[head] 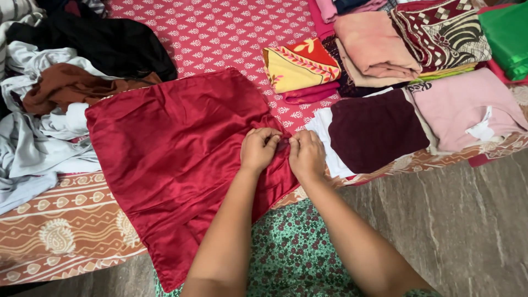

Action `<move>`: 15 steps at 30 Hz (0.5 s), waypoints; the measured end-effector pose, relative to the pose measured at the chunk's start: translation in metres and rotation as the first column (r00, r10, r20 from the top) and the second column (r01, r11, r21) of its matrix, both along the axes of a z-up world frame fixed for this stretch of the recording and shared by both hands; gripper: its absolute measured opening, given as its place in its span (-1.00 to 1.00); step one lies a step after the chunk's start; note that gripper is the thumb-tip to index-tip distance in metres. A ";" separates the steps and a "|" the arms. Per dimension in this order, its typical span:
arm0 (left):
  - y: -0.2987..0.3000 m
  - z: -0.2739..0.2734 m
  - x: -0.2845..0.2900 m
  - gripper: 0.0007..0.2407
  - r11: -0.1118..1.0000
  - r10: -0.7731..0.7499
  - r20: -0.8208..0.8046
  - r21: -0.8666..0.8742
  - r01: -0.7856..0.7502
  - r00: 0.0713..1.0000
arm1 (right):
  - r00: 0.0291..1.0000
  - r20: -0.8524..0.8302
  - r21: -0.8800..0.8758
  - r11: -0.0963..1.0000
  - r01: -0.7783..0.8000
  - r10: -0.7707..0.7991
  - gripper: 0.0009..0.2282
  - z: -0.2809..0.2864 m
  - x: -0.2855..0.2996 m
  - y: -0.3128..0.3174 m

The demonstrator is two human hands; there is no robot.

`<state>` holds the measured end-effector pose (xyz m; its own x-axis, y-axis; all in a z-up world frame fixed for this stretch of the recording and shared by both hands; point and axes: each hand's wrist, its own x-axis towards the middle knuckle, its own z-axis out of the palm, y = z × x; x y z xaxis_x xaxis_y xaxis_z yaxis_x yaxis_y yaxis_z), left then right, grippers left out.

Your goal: Fold various pieces of clothing and arrange them neatly on a bed.

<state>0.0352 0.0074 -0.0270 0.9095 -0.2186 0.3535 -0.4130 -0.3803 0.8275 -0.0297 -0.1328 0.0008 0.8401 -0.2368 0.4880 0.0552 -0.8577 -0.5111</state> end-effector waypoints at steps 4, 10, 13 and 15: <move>0.001 0.016 -0.005 -0.93 1.000 0.027 -0.066 0.007 -0.027 0.997 | 1.000 0.012 -0.015 1.000 -0.015 0.015 -0.91 0.004 -0.002 0.004; 0.001 0.014 -0.005 -0.94 0.998 0.054 -0.089 0.018 -0.053 0.995 | 0.992 -0.061 -0.019 0.994 -0.110 0.109 -0.94 0.015 -0.002 0.007; 0.003 0.015 -0.005 -0.93 0.999 0.034 -0.098 0.024 -0.031 0.995 | 0.992 -0.021 0.004 0.993 -0.122 0.122 -0.93 0.002 -0.002 0.000; 0.002 0.015 -0.007 -0.93 1.000 0.029 -0.069 0.009 -0.028 0.997 | 0.987 0.051 0.060 0.986 -0.154 0.151 -0.99 -0.011 -0.004 -0.008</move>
